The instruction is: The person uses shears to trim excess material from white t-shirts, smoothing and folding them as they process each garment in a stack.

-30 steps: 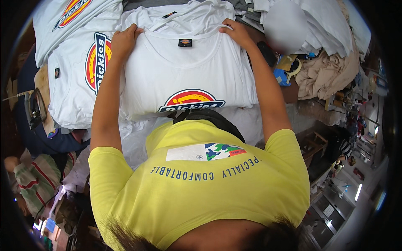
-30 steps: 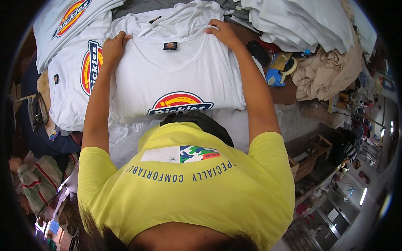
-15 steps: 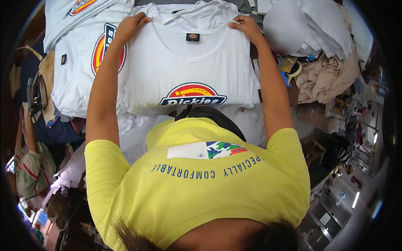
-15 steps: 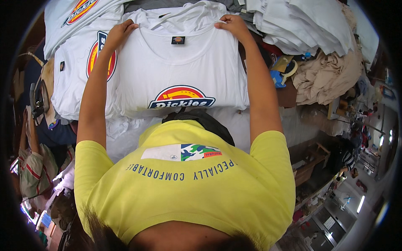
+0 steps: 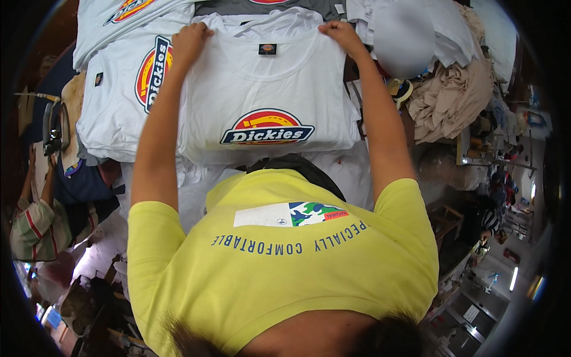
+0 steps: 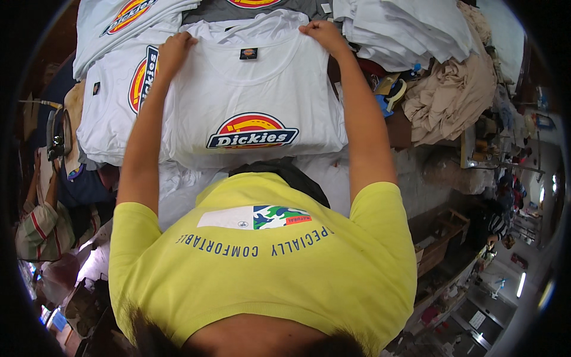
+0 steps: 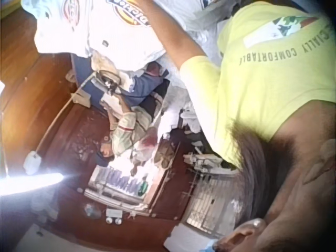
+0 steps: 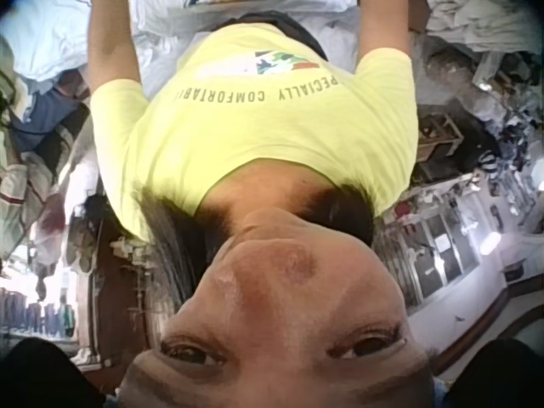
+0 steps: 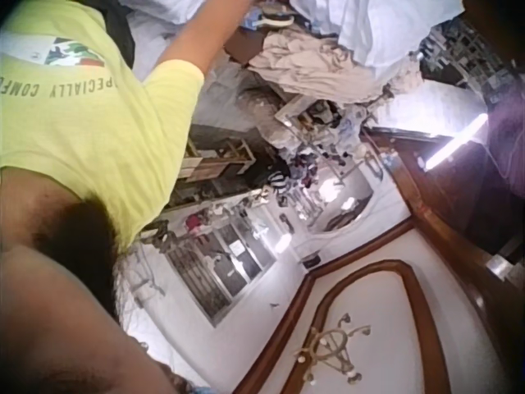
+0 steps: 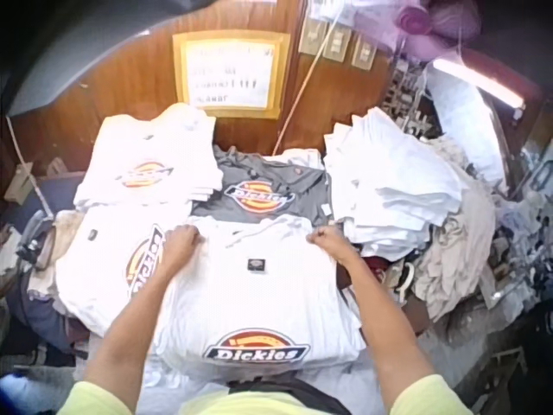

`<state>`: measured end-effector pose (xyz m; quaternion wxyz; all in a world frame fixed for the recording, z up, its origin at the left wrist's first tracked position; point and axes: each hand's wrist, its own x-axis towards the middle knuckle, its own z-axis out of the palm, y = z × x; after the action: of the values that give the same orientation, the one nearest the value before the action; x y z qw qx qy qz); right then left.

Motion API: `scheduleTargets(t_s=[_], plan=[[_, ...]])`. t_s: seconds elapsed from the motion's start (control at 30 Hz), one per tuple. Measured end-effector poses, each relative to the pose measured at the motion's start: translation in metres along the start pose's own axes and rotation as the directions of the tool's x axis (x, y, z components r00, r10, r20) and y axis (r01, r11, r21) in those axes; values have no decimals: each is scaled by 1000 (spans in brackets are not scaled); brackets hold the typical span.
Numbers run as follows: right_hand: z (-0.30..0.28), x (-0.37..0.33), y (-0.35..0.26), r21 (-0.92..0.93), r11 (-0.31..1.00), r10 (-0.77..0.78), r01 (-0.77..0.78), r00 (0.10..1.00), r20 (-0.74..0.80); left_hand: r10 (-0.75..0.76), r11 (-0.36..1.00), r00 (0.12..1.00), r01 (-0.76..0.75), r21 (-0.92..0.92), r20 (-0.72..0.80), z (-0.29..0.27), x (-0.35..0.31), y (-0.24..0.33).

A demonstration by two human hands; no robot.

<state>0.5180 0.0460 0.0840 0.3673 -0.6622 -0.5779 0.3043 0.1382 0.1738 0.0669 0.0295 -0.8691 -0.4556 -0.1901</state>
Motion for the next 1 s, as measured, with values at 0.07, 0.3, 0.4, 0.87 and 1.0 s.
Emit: scheduleTargets(t_s=[0.07, 0.3, 0.4, 0.87, 1.0], plan=[[15, 5, 7, -87, 996, 0, -2, 1000, -24, -35, 999, 977, 32, -20, -209, 17, -28, 41], [28, 4, 23, -104, 991, 94, -83, 989, 113, 481, 810, 874, -415, -416, 64, 35, -129, 232], [30, 13, 25, -138, 990, -4, 10, 999, 46, 477, 810, 877, -412, -418, 59, 43, -140, 237], [61, 44, 15, -229, 973, -62, -39, 907, -417, 473, 832, 849, -343, -436, 235, 37, -126, 237], [72, 49, 43, -297, 942, 15, -156, 904, -427, 485, 828, 841, -352, -437, 241, 37, -123, 238]])
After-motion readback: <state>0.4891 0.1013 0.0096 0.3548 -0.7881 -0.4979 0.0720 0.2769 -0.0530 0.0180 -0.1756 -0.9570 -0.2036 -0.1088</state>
